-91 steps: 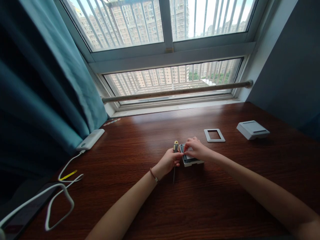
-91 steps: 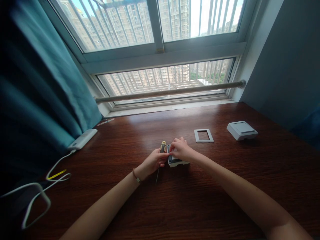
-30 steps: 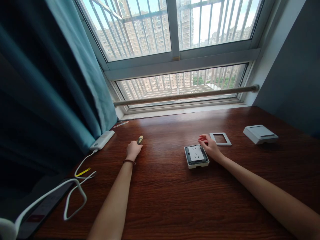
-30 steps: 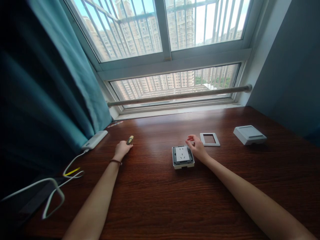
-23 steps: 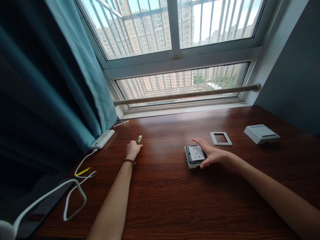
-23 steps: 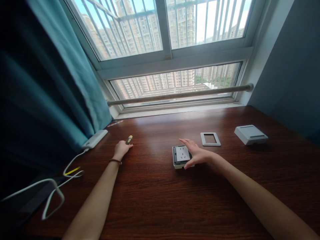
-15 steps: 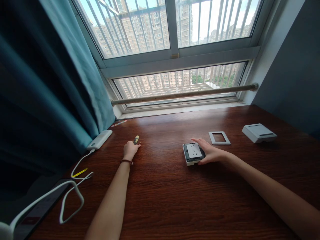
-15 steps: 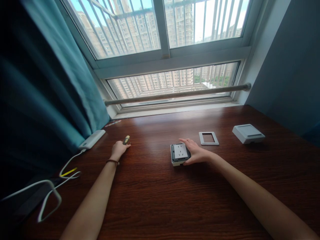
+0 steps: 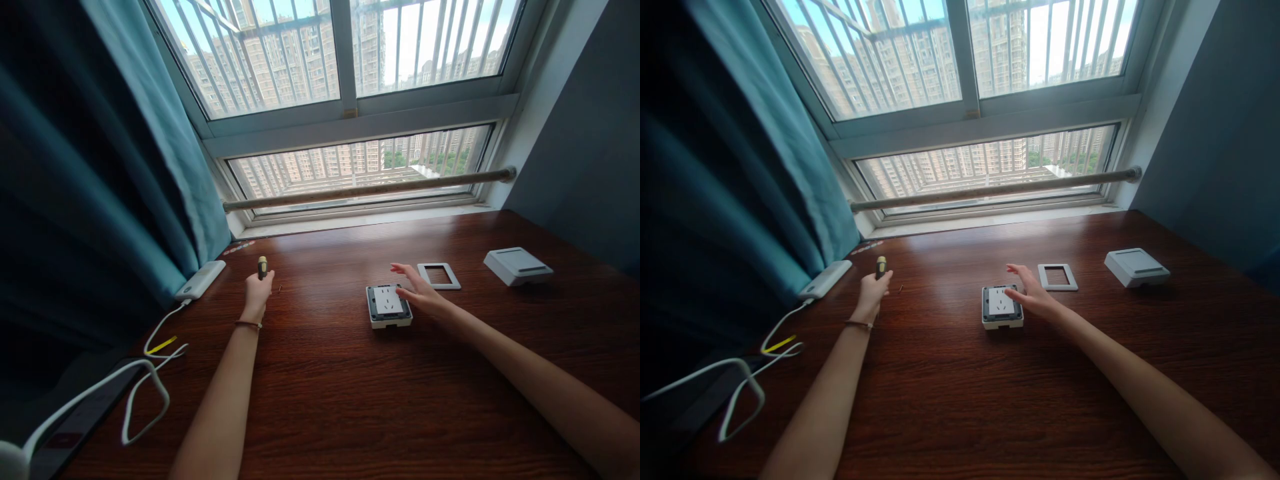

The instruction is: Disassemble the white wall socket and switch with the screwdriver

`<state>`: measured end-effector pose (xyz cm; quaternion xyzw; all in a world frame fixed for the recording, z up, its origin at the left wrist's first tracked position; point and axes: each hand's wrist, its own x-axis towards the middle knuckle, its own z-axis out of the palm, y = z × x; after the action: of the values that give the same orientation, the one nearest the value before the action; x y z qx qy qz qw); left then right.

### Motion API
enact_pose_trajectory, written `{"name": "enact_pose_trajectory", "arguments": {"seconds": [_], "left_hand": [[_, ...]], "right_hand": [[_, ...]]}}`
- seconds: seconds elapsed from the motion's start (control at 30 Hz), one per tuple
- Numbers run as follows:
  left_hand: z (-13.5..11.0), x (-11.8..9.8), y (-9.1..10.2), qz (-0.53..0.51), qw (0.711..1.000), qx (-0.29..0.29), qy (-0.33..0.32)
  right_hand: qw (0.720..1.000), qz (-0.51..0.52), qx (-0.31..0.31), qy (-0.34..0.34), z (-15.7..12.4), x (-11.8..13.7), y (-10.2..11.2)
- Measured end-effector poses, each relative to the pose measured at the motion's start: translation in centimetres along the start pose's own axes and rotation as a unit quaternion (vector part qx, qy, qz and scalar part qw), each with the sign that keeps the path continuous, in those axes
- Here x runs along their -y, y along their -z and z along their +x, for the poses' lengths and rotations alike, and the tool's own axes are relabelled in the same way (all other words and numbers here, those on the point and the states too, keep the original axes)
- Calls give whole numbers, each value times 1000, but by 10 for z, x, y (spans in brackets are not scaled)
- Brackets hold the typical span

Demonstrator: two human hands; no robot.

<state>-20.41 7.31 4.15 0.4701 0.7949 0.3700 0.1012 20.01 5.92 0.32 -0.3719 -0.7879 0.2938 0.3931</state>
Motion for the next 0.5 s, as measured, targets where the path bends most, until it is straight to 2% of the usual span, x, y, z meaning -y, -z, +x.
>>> {"name": "enact_pose_trajectory", "arguments": {"seconds": [0.13,0.23,0.27,0.3,0.4,0.5], "left_hand": [[-29,-40,-4,-71,991,57,-95],[-76,-76,-13,-115,968,131,-182],[-94,-88,-16,-143,942,182,-244],[-112,-100,-19,-169,918,205,-296],[-151,-130,-28,-166,864,229,-417],[-164,-145,-37,-174,847,199,-462]], "right_hand": [[989,97,-106,-38,5,21,1],[973,205,-90,-63,8,48,1],[968,233,-76,-61,9,58,1],[963,255,-67,-60,10,68,1],[952,287,-90,-54,15,93,2],[950,281,-133,-29,22,104,11]]}}
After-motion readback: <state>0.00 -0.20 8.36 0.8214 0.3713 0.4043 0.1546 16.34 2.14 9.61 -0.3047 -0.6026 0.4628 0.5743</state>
